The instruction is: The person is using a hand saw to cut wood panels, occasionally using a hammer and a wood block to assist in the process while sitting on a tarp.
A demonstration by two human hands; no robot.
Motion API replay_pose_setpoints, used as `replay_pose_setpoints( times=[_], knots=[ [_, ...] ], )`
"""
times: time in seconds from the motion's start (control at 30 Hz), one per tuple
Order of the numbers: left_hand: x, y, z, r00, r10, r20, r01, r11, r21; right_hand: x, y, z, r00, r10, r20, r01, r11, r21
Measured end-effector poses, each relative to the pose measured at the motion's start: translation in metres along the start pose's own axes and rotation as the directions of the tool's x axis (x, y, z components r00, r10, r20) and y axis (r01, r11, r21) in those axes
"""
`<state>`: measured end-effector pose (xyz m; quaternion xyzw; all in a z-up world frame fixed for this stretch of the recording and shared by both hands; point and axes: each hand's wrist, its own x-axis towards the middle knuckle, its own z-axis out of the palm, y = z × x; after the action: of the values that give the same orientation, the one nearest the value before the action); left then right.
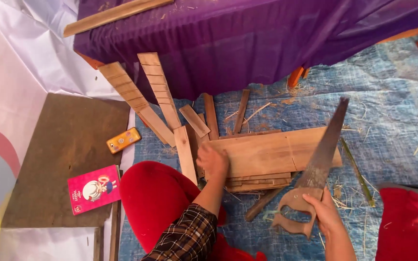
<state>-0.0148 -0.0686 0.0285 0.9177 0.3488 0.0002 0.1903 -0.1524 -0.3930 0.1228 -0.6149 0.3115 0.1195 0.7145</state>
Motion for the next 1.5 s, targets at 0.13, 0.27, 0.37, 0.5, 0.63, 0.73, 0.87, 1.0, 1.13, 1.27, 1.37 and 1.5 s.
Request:
replay_pose_setpoints(
  times=[0.13, 0.27, 0.37, 0.5, 0.63, 0.73, 0.87, 1.0, 1.13, 1.27, 1.37, 1.5],
  knots=[
    [-0.045, 0.033, 0.021, 0.782, 0.623, -0.032, -0.622, 0.775, -0.114, 0.038, 0.012, -0.016, 0.983, -0.142, -0.117, 0.003, 0.649, -0.761],
    [-0.077, 0.058, 0.034, 0.595, 0.788, 0.159, -0.796, 0.605, -0.023, 0.046, 0.011, -0.013, 0.984, -0.164, -0.070, 0.015, 0.467, -0.884],
    [-0.082, 0.074, 0.039, 0.526, 0.811, 0.256, -0.836, 0.548, -0.019, 0.045, 0.000, 0.001, 0.995, -0.081, -0.052, -0.038, 0.167, -0.985],
    [-0.071, 0.074, 0.057, 0.507, 0.819, 0.268, -0.853, 0.521, 0.023, 0.038, -0.020, 0.020, 0.999, 0.004, -0.035, -0.035, 0.059, -0.998],
    [-0.063, 0.063, 0.058, 0.472, 0.854, 0.219, -0.880, 0.470, 0.062, 0.029, -0.024, 0.027, 0.994, 0.050, -0.096, -0.097, 0.011, -0.995],
    [-0.066, 0.062, 0.055, 0.467, 0.872, 0.149, -0.884, 0.464, 0.057, 0.040, 0.030, 0.002, 0.995, -0.024, -0.093, -0.081, 0.328, -0.941],
    [-0.068, 0.061, 0.057, 0.474, 0.860, 0.186, -0.880, 0.469, 0.075, 0.050, 0.108, -0.011, 0.989, -0.141, -0.043, 0.013, 0.377, -0.926],
    [-0.065, 0.062, 0.060, 0.477, 0.856, 0.199, -0.879, 0.470, 0.087, 0.048, 0.125, 0.001, 0.968, -0.237, -0.088, 0.055, 0.535, -0.843],
    [-0.066, 0.061, 0.057, 0.476, 0.859, 0.186, -0.879, 0.472, 0.070, 0.032, 0.141, 0.006, 0.989, 0.146, -0.034, -0.118, 0.619, -0.776],
    [-0.066, 0.061, 0.060, 0.491, 0.854, 0.171, -0.871, 0.487, 0.070, 0.041, 0.161, 0.014, 0.986, 0.166, 0.028, -0.103, 0.727, -0.678],
    [-0.065, 0.061, 0.059, 0.482, 0.857, 0.182, -0.876, 0.474, 0.087, 0.034, 0.162, 0.017, 0.994, 0.100, -0.045, -0.109, 0.865, -0.489],
    [-0.064, 0.060, 0.058, 0.480, 0.861, 0.166, -0.877, 0.476, 0.067, 0.010, 0.137, 0.023, 0.991, -0.008, -0.132, -0.034, 0.949, -0.312]
  ],
)
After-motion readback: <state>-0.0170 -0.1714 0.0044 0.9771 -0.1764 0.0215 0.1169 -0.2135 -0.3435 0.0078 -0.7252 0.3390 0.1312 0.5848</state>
